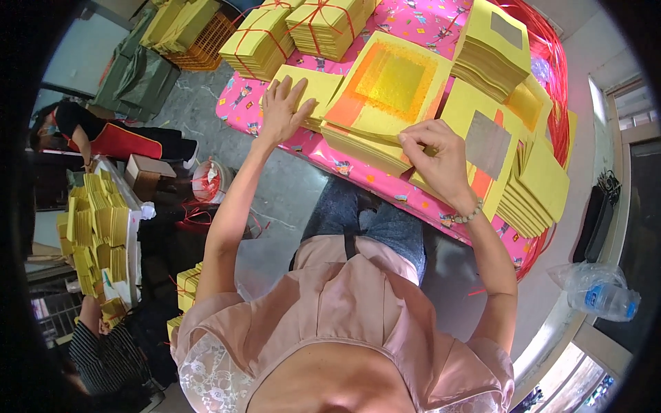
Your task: Sorting and stacking yellow paper sheets on a table.
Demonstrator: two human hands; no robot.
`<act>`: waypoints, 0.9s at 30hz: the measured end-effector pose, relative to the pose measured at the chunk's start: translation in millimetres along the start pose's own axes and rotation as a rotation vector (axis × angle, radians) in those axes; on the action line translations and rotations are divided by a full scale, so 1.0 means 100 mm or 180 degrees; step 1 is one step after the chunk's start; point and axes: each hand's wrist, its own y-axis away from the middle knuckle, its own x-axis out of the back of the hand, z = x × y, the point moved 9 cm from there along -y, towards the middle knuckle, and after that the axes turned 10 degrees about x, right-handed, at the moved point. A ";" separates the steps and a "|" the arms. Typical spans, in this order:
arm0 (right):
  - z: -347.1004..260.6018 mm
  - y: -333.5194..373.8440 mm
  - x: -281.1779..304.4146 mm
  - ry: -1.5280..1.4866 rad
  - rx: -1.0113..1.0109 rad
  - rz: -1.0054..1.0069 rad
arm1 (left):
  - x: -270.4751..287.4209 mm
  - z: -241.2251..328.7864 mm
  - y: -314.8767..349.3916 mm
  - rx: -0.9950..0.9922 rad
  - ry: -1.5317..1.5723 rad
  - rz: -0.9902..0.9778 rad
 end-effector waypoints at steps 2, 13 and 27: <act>-0.02 -0.01 0.01 0.0016 0.0061 0.0017 | 0.09 0.02 -0.04 0.0009 0.0198 0.0034; -0.06 -0.31 0.36 0.0292 0.0121 0.0570 | 1.08 0.86 -0.15 -0.0668 0.1200 0.0924; 1.22 -1.23 0.65 0.0500 -0.0470 0.0168 | 0.57 2.10 -0.20 -0.1840 0.0251 -0.0008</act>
